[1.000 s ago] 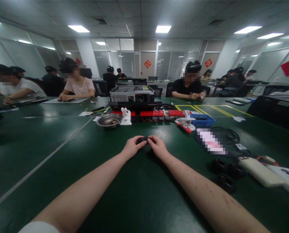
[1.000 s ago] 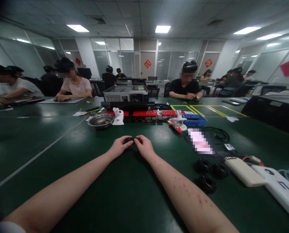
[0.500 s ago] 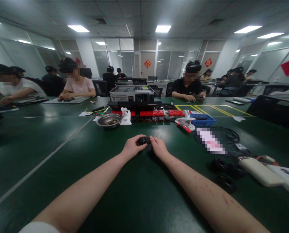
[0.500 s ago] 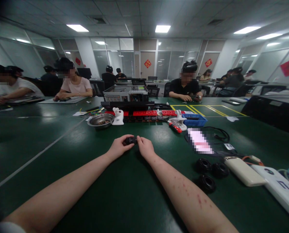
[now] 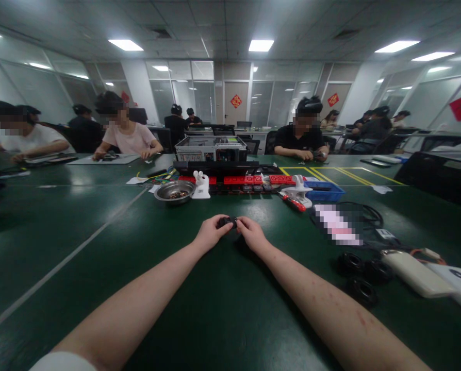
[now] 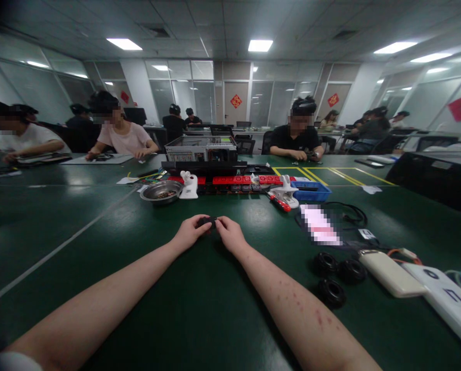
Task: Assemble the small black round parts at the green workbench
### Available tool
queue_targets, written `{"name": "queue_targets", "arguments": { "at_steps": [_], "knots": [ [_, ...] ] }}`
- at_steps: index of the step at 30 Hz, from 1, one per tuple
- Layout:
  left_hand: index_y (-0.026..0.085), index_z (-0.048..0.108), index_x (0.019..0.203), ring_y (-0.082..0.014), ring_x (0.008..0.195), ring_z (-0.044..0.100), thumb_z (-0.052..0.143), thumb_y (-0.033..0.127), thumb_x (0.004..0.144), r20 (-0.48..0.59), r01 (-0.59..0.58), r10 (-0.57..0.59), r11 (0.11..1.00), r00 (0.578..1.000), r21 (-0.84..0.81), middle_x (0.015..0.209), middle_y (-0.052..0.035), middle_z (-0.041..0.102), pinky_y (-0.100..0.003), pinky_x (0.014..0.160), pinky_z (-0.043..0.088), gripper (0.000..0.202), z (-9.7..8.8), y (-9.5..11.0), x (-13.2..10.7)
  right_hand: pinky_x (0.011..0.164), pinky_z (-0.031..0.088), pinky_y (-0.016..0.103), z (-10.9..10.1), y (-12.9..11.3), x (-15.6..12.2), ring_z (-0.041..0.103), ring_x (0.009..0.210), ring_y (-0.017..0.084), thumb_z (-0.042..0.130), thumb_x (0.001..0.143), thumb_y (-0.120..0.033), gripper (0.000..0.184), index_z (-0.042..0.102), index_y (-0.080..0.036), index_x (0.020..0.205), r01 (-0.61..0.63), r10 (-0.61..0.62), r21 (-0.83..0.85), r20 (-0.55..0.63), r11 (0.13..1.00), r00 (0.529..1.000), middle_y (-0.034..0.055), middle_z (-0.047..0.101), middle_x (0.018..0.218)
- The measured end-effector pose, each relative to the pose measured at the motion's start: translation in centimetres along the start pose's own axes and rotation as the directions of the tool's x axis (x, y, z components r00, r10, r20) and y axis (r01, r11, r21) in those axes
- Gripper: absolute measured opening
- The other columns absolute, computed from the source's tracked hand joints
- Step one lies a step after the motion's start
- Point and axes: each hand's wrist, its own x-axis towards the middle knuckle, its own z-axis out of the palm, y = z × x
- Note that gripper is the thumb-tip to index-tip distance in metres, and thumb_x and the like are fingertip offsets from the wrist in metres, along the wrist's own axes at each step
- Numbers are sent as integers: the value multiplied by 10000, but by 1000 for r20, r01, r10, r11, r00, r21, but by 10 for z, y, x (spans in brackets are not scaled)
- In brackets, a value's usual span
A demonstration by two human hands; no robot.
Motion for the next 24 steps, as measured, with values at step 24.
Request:
{"name": "queue_targets", "arguments": {
  "at_steps": [24],
  "knots": [
    [147, 539, 964, -160, 681, 588, 542, 400, 665, 5, 38, -38, 993, 999, -115, 832, -63, 616, -294, 633, 469, 392, 2, -6, 3, 657, 387, 245, 3, 3, -1, 520, 717, 125, 407, 784, -292, 245, 525, -176, 965, 54, -54, -38, -16, 998, 998, 31, 581, 819]
  ]
}}
